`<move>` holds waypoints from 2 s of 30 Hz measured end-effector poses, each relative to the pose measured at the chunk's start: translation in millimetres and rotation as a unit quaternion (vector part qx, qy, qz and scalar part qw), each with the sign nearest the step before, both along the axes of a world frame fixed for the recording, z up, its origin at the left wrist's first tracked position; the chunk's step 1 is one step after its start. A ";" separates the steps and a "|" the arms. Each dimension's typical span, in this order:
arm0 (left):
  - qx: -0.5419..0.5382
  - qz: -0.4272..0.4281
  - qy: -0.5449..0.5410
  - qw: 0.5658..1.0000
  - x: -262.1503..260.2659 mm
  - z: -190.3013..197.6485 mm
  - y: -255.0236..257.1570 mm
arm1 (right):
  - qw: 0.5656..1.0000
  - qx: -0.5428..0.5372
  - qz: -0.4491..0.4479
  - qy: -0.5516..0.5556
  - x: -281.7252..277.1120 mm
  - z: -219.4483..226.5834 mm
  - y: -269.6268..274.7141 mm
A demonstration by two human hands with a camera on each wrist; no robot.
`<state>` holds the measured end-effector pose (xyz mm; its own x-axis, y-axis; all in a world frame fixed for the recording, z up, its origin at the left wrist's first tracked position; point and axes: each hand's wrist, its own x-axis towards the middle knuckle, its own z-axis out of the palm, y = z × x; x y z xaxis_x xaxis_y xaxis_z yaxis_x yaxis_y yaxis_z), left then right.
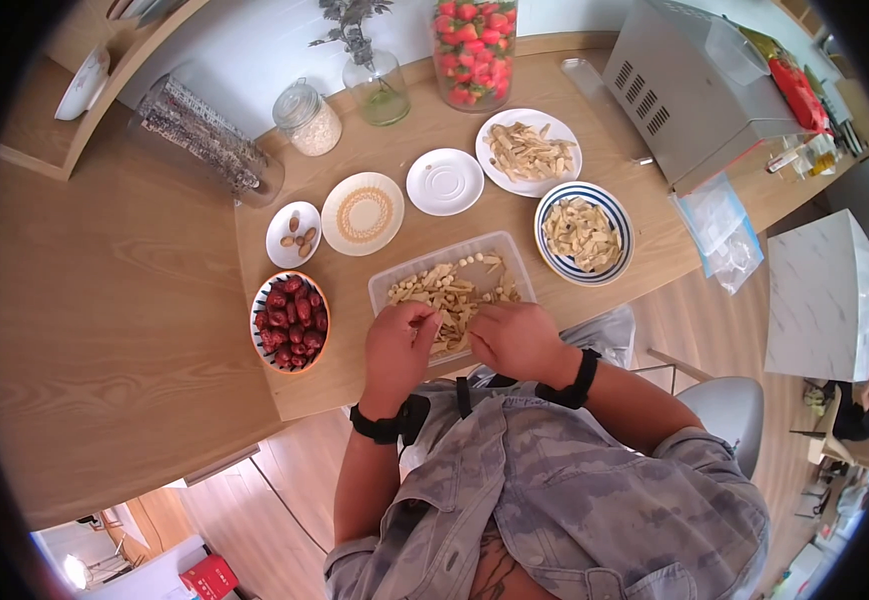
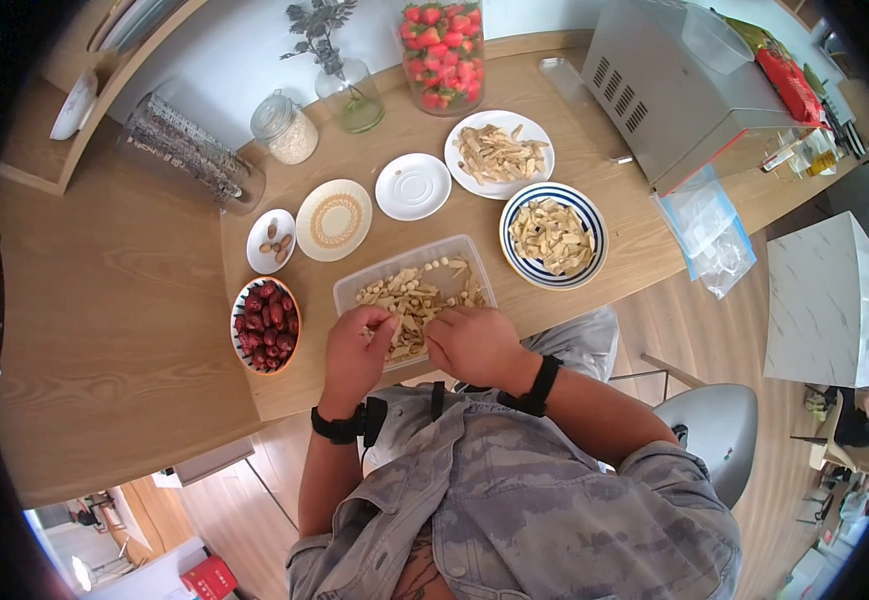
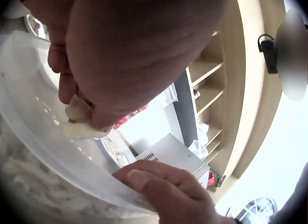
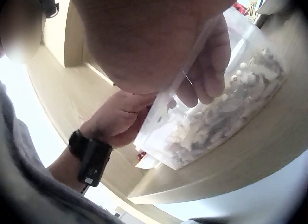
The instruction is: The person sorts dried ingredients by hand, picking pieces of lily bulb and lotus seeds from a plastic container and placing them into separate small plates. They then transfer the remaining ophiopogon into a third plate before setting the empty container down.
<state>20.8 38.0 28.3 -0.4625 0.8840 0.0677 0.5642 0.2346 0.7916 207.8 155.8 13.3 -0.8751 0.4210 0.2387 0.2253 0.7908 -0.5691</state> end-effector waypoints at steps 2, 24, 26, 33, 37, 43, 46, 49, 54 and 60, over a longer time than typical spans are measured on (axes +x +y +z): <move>-0.027 0.061 -0.158 0.985 1.9 3.1 -1.8 | 0.996 -0.085 -0.017 -0.017 -1.5 7.5 0.9; -0.115 -0.164 0.053 0.978 -21.2 15.9 -0.3 | 0.915 -0.391 -0.030 0.100 -14.2 6.8 7.5; -0.152 -0.190 0.044 0.969 -20.9 18.8 3.0 | 0.912 -0.397 -0.040 0.098 -14.3 7.2 6.6; -0.182 -0.250 0.168 0.936 -19.8 -6.7 14.9 | 0.903 -0.421 -0.040 0.074 -11.6 8.9 8.2; -0.168 -0.262 0.150 0.938 -24.1 -9.2 14.3 | 0.896 -0.434 -0.042 0.084 -8.4 7.8 8.5; -0.115 -0.158 0.030 0.980 -21.6 4.5 6.3 | 0.892 -0.438 -0.043 0.108 -8.2 0.6 6.3; -0.103 -0.078 -0.122 0.984 -23.4 11.8 3.0 | 0.877 -0.471 -0.035 0.090 -6.0 0.0 8.5; -0.066 -0.027 -0.256 0.964 -23.2 11.9 1.2 | 0.888 -0.446 0.006 0.110 -7.1 5.3 11.1; -0.001 -0.018 -0.381 0.925 -17.3 6.7 -0.2 | 0.851 -0.511 0.020 0.117 -12.1 8.5 7.0; -0.029 -0.044 -0.416 0.908 -13.5 12.3 -2.1 | 0.843 -0.525 -0.031 0.114 -13.8 -4.3 4.2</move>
